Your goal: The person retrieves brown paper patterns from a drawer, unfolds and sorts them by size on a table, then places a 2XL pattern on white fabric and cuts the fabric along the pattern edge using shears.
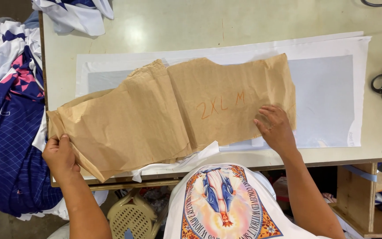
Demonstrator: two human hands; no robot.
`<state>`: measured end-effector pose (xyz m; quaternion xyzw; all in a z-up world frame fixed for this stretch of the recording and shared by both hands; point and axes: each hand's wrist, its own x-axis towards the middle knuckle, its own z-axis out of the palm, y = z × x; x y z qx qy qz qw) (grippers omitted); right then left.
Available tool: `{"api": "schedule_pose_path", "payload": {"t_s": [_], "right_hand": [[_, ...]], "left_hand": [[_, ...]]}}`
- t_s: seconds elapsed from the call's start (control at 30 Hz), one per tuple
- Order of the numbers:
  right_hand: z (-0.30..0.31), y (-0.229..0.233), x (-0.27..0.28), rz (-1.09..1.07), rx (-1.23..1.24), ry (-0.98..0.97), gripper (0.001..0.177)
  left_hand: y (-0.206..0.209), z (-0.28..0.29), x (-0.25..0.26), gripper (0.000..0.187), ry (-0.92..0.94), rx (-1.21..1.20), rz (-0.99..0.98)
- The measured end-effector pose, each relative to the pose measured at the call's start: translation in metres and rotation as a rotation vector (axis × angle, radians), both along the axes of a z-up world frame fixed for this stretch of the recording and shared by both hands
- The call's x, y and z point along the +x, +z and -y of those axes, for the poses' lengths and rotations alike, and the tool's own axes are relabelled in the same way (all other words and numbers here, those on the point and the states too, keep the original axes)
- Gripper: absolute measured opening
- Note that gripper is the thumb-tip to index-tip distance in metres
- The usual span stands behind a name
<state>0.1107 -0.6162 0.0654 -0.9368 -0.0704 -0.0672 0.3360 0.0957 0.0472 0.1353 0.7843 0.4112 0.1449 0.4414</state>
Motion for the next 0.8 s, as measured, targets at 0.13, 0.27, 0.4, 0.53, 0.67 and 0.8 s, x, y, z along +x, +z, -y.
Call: {"api": "schedule_pose_path", "payload": {"t_s": [0.13,0.27,0.4,0.53,0.67,0.8], "right_hand": [[0.034,-0.014,0.015,0.195,-0.134,-0.167,0.033],[0.053,-0.015,0.027,0.042,-0.162,-0.428,0.061],[0.055,-0.021,0.031,-0.067,-0.12,-0.455,0.021],[0.079,-0.034,0.034,0.265,-0.135,-0.321,0.007],[0.137,-0.011,0.021,0.015,0.078,-0.579,0.013],[0.221,0.001,0.0,0.117,0.156,-0.747,0.017]], "left_hand": [[-0.001,-0.008,0.003,0.012,-0.065,0.056,0.082],[-0.018,-0.045,0.005,0.02,-0.156,0.216,0.091],[-0.027,-0.075,0.006,0.025,-0.206,0.337,0.077],[-0.04,-0.108,0.005,0.018,-0.133,0.408,0.058],[-0.036,-0.125,0.007,0.021,-0.179,0.541,0.103],[-0.044,-0.14,0.012,0.024,-0.204,0.641,0.101]]}}
